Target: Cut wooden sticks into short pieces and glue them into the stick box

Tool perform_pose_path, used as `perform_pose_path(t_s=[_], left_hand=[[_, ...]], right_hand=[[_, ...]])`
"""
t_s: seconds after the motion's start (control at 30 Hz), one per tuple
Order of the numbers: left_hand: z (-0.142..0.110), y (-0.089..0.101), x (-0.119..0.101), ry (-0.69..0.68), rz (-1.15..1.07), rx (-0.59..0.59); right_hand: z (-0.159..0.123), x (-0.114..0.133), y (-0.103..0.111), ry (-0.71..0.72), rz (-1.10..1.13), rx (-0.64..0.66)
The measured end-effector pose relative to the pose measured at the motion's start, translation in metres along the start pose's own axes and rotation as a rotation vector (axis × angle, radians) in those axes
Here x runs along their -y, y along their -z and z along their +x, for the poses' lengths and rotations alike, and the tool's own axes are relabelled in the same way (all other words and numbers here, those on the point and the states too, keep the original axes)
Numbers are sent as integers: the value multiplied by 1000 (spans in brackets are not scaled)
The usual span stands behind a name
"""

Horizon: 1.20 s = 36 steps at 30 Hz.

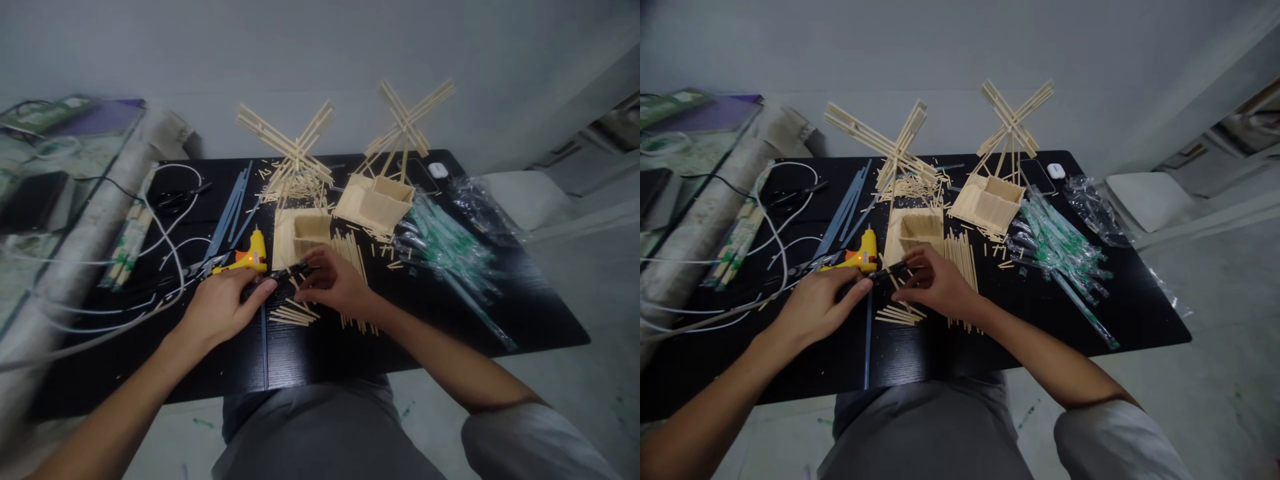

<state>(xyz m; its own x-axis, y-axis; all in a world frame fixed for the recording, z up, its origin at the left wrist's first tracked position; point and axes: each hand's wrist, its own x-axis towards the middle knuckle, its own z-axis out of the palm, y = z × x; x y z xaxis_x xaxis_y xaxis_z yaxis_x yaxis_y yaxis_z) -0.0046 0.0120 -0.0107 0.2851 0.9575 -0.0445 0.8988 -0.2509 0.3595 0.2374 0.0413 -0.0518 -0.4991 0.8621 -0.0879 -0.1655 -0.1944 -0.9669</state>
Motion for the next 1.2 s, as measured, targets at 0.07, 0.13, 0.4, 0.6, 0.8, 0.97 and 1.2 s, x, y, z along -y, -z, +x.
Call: perform_pose_path(t_s=[0.07,0.13,0.4,0.6,0.8,0.97,1.2], left_hand=[[0,-1,1,-5,5,34],[0,-3,1,-14,10,58],[1,-3,-3,-22,129,46],[9,1,5,58,146,79],[11,-3,15,150,-78,-72],[7,-9,19,135,-292,-235],[3,-20,24,99,-399,-258]], right_hand=[[-1,3,1,63,-18,28],[-1,7,3,64,-51,124],[0,9,6,-54,-3,179],[-1,15,7,14,9,137],[-9,25,17,46,-227,40],[-11,16,19,80,-522,-3],[-2,-7,10,180,-747,44]])
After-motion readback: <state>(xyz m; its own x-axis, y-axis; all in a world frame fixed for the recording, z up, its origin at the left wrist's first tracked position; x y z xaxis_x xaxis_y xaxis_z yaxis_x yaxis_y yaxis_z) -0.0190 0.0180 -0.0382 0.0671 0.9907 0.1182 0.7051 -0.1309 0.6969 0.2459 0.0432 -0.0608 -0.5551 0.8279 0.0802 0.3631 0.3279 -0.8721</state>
